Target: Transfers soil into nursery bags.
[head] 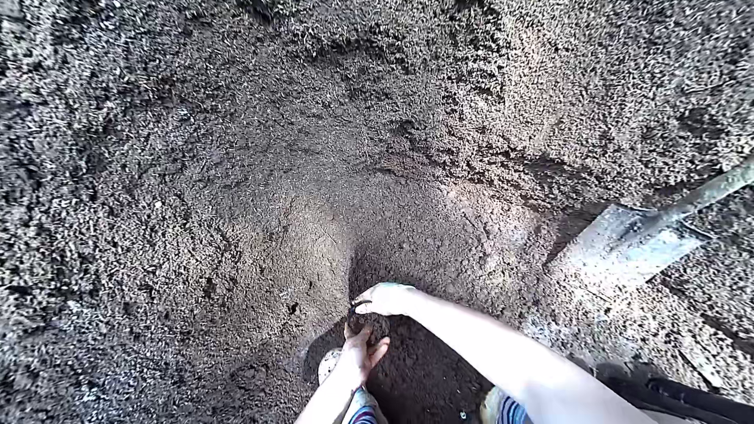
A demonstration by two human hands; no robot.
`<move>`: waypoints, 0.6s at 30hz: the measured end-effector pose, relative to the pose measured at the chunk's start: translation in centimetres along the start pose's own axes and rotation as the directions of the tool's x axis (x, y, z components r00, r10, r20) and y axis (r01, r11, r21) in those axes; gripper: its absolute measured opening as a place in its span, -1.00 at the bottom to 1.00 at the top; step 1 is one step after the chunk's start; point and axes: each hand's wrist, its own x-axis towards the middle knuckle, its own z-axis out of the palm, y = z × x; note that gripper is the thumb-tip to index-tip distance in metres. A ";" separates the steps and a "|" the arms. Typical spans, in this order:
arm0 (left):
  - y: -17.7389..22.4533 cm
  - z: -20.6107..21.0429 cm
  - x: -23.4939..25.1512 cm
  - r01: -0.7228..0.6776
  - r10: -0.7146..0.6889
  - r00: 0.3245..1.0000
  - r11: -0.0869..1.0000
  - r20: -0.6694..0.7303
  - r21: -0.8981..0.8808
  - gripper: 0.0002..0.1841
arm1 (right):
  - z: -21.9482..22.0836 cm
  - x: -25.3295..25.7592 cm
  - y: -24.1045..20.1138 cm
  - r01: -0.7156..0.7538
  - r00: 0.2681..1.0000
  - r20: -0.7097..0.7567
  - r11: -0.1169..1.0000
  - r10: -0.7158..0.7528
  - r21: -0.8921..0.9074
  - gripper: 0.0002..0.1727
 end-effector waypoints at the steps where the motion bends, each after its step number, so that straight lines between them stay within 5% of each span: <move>1: 0.1 0.1 -0.1 0.002 -0.002 1.000 1.000 -0.012 0.014 -0.31 | 0.5 -0.4 -0.6 0.002 0.998 -0.061 0.998 -0.006 -0.063 -0.40; 8: 0.0 -1.1 1.3 -0.090 0.090 0.996 0.956 0.015 0.279 -0.77 | 1.7 -0.8 -2.7 0.039 0.985 -0.147 0.949 -0.089 -0.314 -0.49; 13: -0.6 -1.9 2.3 -0.233 0.229 0.972 0.898 0.057 0.373 -0.59 | -1.4 0.9 -2.0 0.125 0.962 -0.212 0.967 -0.174 -0.223 -0.41; 18: -0.5 -2.6 2.3 -0.250 0.231 0.967 0.769 0.108 0.588 -0.41 | -10.5 5.6 0.1 0.105 0.710 -0.685 0.986 -0.163 -0.125 -0.46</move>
